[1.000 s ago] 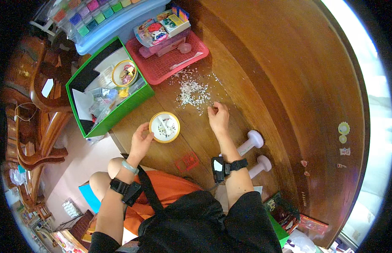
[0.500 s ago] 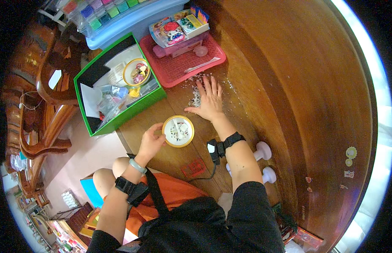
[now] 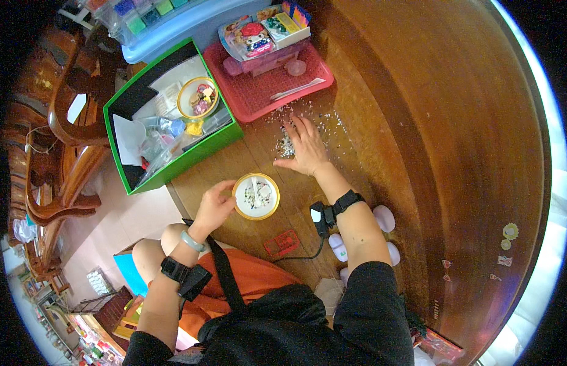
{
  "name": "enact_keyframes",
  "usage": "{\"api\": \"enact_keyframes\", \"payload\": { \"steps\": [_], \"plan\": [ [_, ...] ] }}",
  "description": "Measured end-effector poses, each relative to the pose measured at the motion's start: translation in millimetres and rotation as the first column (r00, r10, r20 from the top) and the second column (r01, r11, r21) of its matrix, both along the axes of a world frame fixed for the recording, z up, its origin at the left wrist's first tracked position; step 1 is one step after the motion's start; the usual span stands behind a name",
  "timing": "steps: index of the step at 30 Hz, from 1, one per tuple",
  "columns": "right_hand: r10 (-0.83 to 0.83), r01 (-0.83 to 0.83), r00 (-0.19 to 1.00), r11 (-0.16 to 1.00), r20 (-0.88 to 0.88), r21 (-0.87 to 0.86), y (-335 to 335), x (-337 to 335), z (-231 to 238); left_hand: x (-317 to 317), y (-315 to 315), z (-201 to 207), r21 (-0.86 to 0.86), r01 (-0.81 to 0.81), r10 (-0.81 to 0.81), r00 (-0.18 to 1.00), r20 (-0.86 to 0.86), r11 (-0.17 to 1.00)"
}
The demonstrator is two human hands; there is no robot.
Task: The person organizes craft supplies on a wooden table, handling a pink pencil case, a green box, papers, and small white beads. They place items into containers and sweep scattered beads into a small bowl.
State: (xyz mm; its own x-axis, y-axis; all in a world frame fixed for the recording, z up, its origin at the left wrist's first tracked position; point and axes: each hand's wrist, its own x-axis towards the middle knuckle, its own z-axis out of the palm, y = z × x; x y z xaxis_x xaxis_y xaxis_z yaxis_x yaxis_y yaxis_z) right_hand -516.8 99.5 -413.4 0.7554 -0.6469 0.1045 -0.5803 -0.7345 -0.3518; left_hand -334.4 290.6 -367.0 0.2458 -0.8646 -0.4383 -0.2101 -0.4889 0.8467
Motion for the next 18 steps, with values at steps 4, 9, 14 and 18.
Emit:
{"api": "enact_keyframes", "payload": {
  "steps": [4, 9, 14, 18],
  "plan": [
    [-0.045, 0.045, 0.999, 0.998, 0.019, -0.033, -9.0, 7.6, -2.8, 0.6, 0.8, -6.6, -0.054, -0.005, 0.006, 1.000, 0.026, 0.999],
    [-0.024, 0.026, 0.999, 0.998, 0.043, -0.049, -17.5, 8.4, -16.5, -1.0, -3.3, 0.0, -0.039, -0.010, 0.011, 1.000, 0.016, 0.999],
    [0.111, -0.092, 0.989, 0.979, 0.100, -0.180, -21.9, 9.1, -24.9, -7.6, -14.6, 5.0, -0.069, -0.018, 0.019, 1.000, 0.007, 0.997],
    [0.110, -0.095, 0.989, 0.985, 0.097, -0.144, -30.2, 4.6, -31.9, -11.7, -27.2, 4.5, -0.085, 0.021, -0.016, 0.998, 0.068, 0.996]
  ]
}}
